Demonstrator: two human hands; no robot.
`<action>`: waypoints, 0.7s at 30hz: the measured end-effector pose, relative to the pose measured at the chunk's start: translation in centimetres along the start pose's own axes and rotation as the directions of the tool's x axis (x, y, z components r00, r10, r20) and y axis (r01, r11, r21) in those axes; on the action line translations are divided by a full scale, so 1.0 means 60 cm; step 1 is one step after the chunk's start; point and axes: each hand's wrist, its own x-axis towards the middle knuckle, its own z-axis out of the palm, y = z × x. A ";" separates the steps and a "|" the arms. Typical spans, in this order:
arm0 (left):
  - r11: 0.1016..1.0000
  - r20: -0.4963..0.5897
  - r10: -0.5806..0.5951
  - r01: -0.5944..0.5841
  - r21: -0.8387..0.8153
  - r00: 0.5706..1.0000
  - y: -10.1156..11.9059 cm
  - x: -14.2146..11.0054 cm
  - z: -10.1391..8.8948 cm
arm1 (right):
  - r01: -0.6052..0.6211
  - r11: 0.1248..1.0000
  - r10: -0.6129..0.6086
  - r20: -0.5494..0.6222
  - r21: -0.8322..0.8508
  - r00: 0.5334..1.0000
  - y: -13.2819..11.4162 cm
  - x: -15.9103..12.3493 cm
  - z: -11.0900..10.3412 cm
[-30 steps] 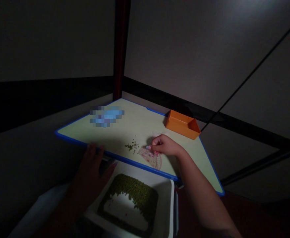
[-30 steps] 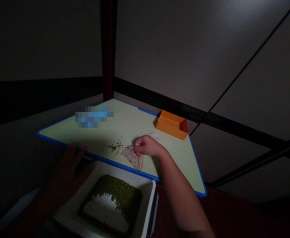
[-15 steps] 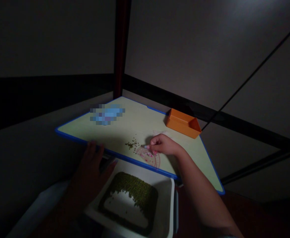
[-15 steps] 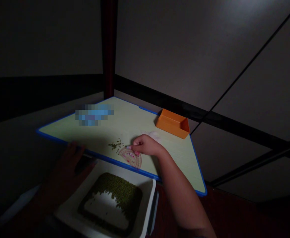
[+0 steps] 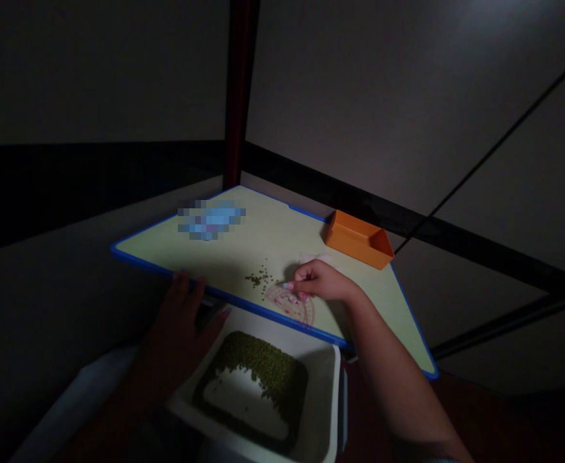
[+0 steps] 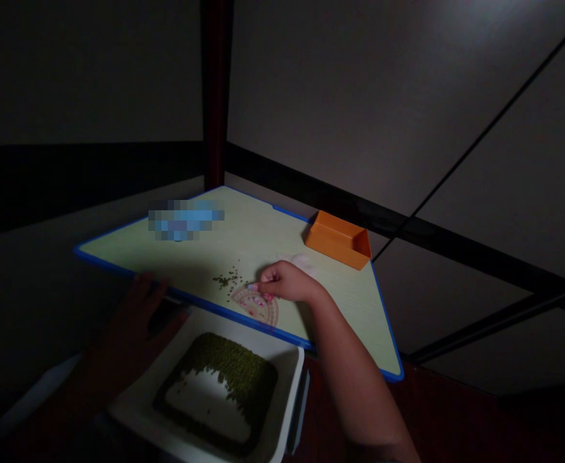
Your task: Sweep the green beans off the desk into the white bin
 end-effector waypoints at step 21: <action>1.000 0.014 -0.001 0.001 0.022 1.000 0.001 -0.001 0.002 | 0.020 0.999 -0.022 -0.051 -0.043 0.998 0.014 0.007 0.003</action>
